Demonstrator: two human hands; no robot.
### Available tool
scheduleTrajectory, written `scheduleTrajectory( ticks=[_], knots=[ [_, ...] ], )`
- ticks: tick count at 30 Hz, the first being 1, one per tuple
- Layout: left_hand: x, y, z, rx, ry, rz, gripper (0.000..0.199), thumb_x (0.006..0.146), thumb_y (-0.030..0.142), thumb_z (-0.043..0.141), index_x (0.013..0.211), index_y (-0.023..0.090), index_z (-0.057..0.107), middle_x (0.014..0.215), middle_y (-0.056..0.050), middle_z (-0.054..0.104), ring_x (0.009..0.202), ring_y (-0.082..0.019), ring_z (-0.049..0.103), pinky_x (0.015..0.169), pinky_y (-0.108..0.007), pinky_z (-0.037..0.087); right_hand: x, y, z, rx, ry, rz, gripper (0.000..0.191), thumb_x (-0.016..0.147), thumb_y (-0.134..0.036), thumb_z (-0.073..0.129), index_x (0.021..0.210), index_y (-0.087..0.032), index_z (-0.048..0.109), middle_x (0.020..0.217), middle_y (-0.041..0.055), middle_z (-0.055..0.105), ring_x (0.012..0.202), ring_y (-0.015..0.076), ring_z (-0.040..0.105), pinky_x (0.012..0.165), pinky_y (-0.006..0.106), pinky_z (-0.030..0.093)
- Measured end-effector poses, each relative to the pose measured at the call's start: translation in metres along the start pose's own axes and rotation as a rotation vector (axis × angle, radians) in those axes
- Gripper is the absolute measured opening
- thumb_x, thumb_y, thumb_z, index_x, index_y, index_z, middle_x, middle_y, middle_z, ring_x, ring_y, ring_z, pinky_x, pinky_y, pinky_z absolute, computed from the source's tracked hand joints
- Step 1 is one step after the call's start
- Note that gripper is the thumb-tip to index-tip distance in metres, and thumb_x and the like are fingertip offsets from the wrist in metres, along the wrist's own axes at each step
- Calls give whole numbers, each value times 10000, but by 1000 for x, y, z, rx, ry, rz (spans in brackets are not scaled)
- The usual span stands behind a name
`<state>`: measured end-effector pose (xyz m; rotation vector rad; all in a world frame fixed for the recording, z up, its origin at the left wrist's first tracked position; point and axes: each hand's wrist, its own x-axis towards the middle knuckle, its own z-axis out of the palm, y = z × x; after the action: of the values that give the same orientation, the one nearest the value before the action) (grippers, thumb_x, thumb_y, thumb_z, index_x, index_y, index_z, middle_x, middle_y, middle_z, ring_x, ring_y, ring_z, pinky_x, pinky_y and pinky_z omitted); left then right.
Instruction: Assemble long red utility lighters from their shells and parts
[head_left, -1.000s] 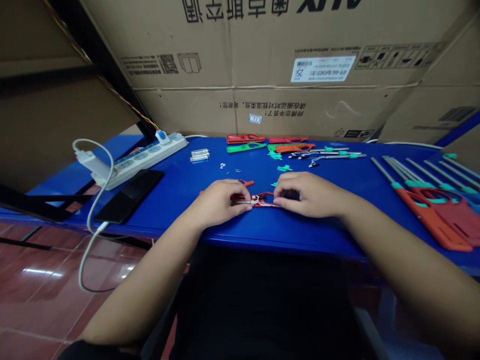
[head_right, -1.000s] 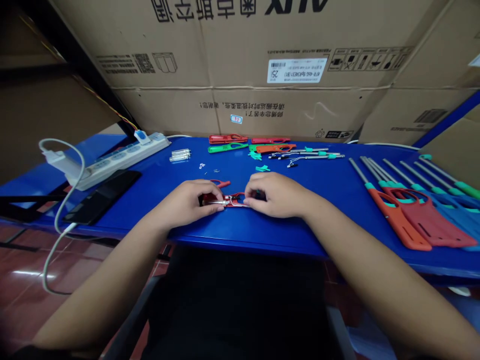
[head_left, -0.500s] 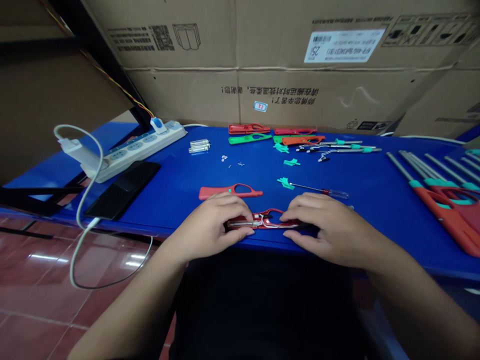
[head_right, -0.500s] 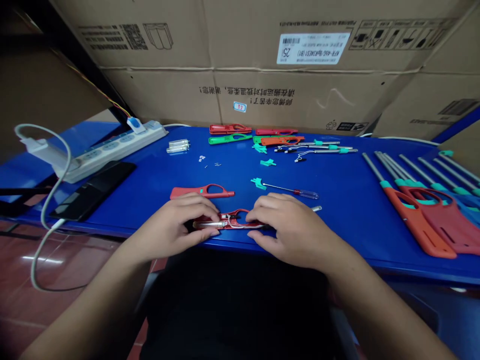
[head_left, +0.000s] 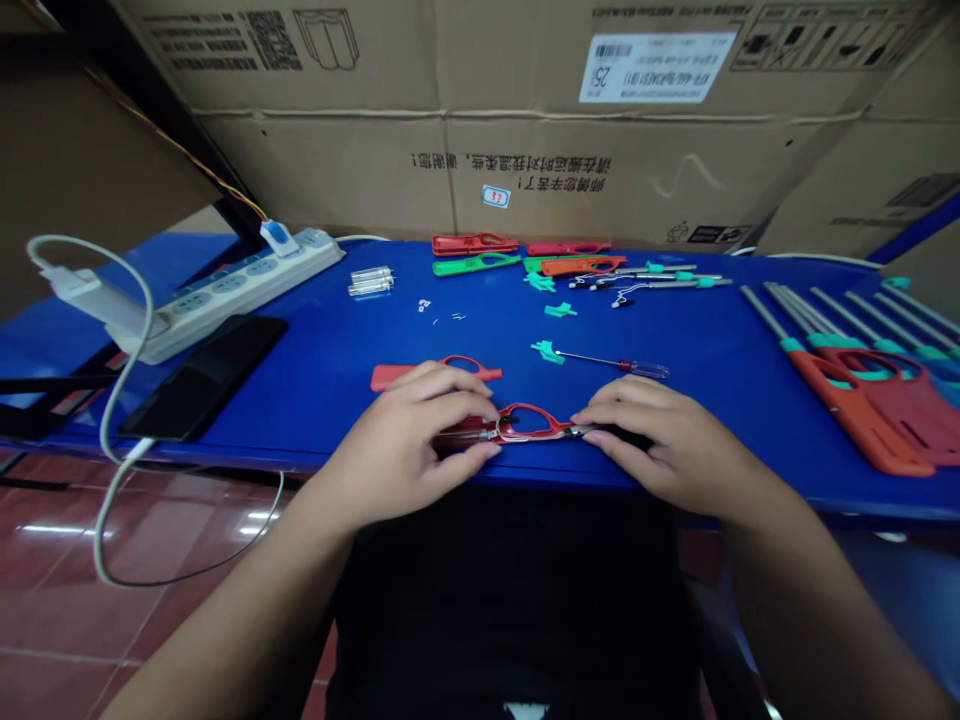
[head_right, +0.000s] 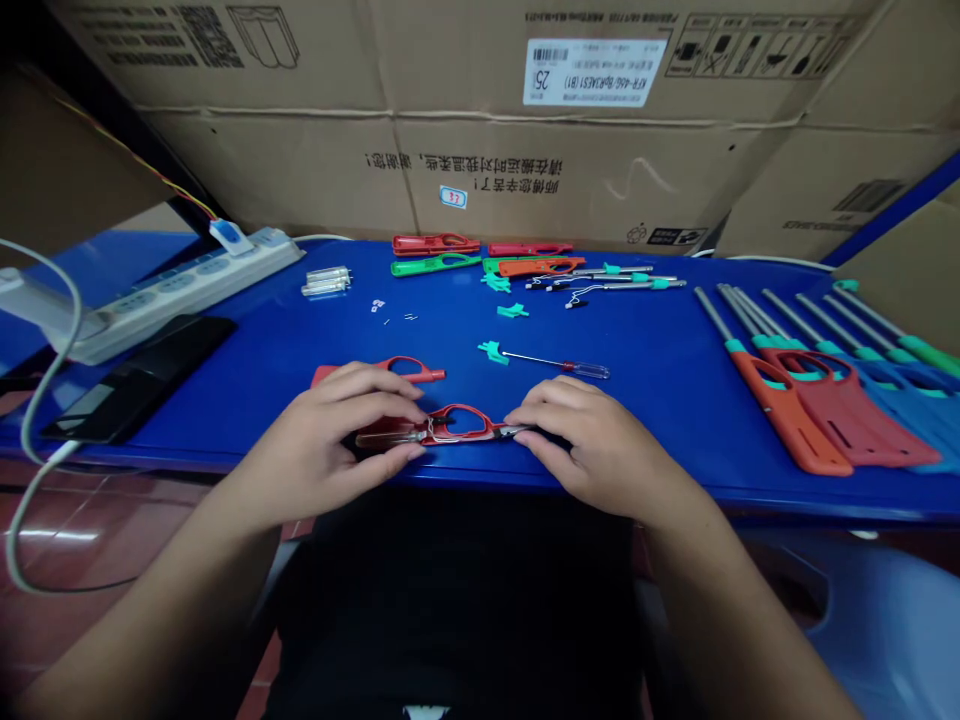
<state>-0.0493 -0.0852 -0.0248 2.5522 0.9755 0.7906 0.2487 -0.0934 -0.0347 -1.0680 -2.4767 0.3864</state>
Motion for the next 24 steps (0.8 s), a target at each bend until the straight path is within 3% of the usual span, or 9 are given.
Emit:
scheduleTrajectory(
  ticks=[4, 9, 17, 24],
  knots=[
    [19, 17, 17, 14, -40, 21, 231, 931, 355, 651, 1108, 217, 708, 1129, -65, 703, 1065, -233, 632, 971, -411, 491, 0, -2, 0, 8, 29, -19, 230, 991, -235, 525, 1138, -196, 698, 1040, 88, 690, 960, 200, 622, 858, 366, 514],
    [34, 20, 32, -33, -32, 73, 174, 974, 291, 593, 1001, 199, 738, 1007, -36, 747, 927, -194, 664, 914, -385, 497, 1, -8, -1, 43, 37, -21, 245, 997, -238, 515, 1163, -214, 695, 1017, 77, 679, 925, 193, 614, 821, 352, 506],
    [34, 17, 38, -54, 43, 104, 155, 961, 217, 591, 928, 173, 735, 957, -34, 756, 865, -170, 678, 891, -366, 508, 5, -17, 3, -27, 83, -5, 264, 1001, -235, 496, 1151, -197, 710, 1013, 79, 675, 879, 179, 618, 765, 326, 498],
    [34, 14, 39, -85, 74, 135, 128, 949, 187, 610, 900, 162, 726, 940, -33, 753, 860, -170, 679, 889, -368, 503, 5, -19, 6, -190, 96, -94, 256, 989, -169, 487, 1105, -171, 715, 952, 72, 678, 818, 179, 611, 716, 317, 483]
  ],
)
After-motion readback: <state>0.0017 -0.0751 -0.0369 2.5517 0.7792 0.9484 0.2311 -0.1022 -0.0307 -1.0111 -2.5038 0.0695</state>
